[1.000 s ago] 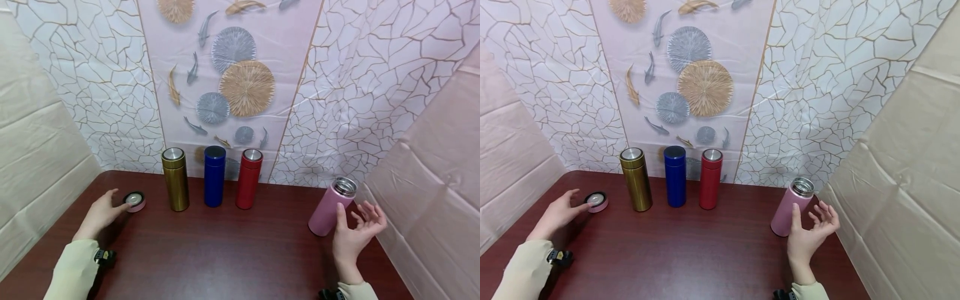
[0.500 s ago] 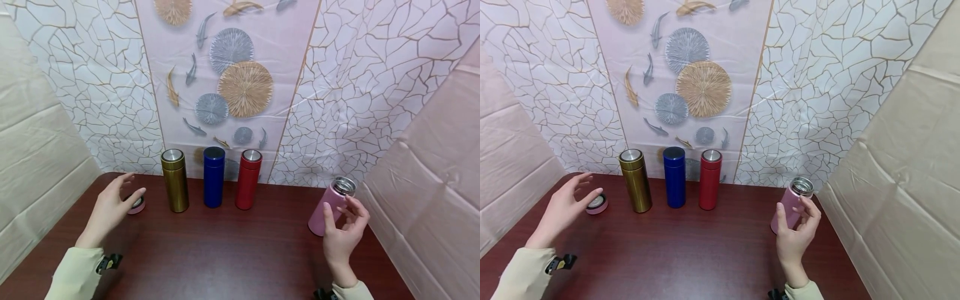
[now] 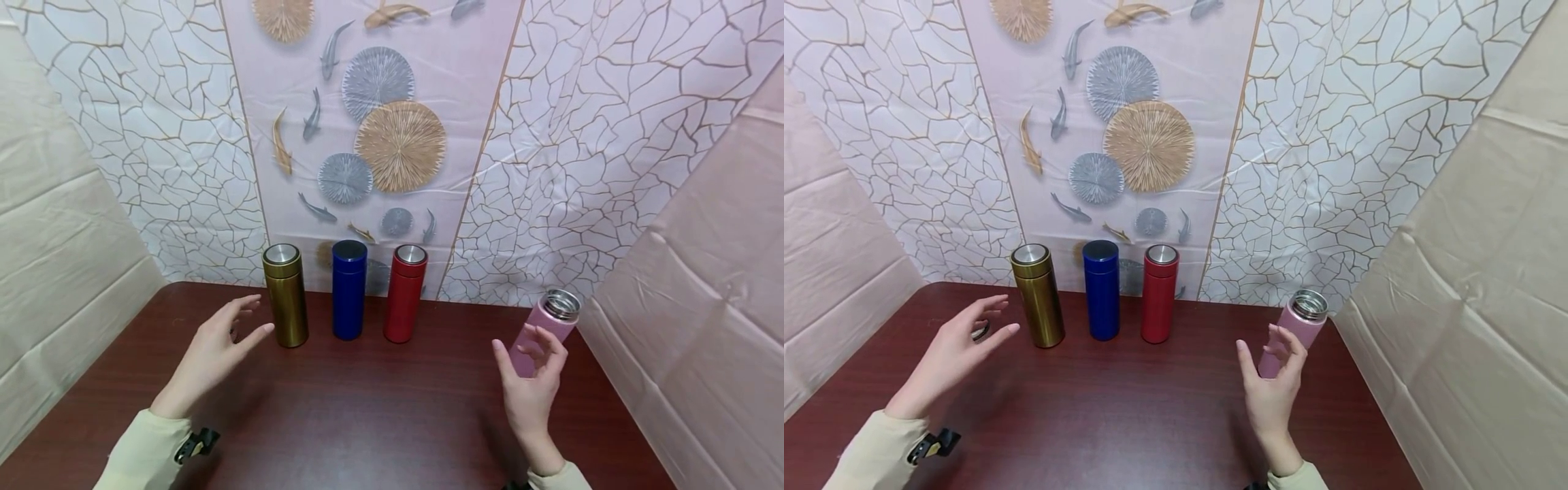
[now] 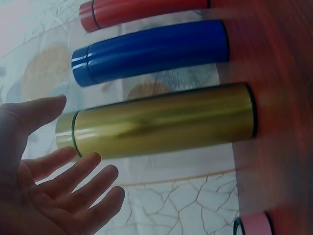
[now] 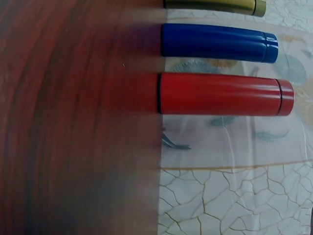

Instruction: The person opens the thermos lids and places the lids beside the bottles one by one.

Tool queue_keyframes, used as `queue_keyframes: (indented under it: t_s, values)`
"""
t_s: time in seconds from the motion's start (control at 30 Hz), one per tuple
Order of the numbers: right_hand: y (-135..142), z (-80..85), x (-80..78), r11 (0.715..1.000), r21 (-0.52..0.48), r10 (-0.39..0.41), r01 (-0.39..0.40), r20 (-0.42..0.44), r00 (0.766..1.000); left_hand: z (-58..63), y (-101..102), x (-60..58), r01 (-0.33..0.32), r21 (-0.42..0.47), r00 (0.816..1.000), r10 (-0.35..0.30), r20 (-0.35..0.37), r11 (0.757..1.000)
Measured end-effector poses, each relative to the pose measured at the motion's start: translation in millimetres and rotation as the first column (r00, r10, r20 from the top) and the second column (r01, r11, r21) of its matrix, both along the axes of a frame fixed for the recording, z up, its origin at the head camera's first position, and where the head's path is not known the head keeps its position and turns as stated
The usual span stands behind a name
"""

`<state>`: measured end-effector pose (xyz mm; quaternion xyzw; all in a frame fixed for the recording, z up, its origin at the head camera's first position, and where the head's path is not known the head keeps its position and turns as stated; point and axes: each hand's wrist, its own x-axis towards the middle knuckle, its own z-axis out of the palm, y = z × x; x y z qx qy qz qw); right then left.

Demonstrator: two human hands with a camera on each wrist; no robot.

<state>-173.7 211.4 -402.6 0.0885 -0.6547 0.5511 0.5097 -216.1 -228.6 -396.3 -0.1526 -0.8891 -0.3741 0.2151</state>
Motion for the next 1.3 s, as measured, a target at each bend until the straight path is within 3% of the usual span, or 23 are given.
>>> queue_keyframes:
  t_s: [0.27, 0.43, 0.7, 0.97, 1.13, 1.3]
  values:
    - [-4, -3.1, -7.3, 0.998, 0.042, 0.033, -0.035, 0.045, 0.998, -5.6, 10, -1.2, 0.019, -0.047, 1.000, -0.019, 0.013, 0.999]
    - [-10, 4.6, -20.2, 0.992, 0.093, 0.075, -0.082, 0.081, 0.994, -5.8, 9, -0.4, 0.016, -0.051, 1.000, -0.016, 0.008, 0.999]
    - [-8, -19.0, -64.9, 0.978, 0.164, 0.093, -0.131, 0.221, 0.971, -5.4, 10, 0.6, 0.029, -0.052, 0.998, -0.026, 0.056, 0.998]
    - [-18, -14.0, -85.2, 0.951, 0.165, 0.184, -0.261, 0.377, 0.908, -5.0, 12, -1.4, 0.037, -0.042, 0.997, -0.034, 0.068, 0.998]
    - [-26, -12.6, -100.8, 0.917, 0.181, 0.226, -0.355, 0.496, 0.838, -4.8, 13, -2.5, 0.041, -0.043, 0.997, -0.038, 0.070, 0.998]
    - [-35, -17.8, -115.7, 0.891, 0.233, 0.185, -0.389, 0.596, 0.781, -7.2, 14, -0.8, 0.045, -0.033, 0.996, -0.042, 0.073, 0.998]
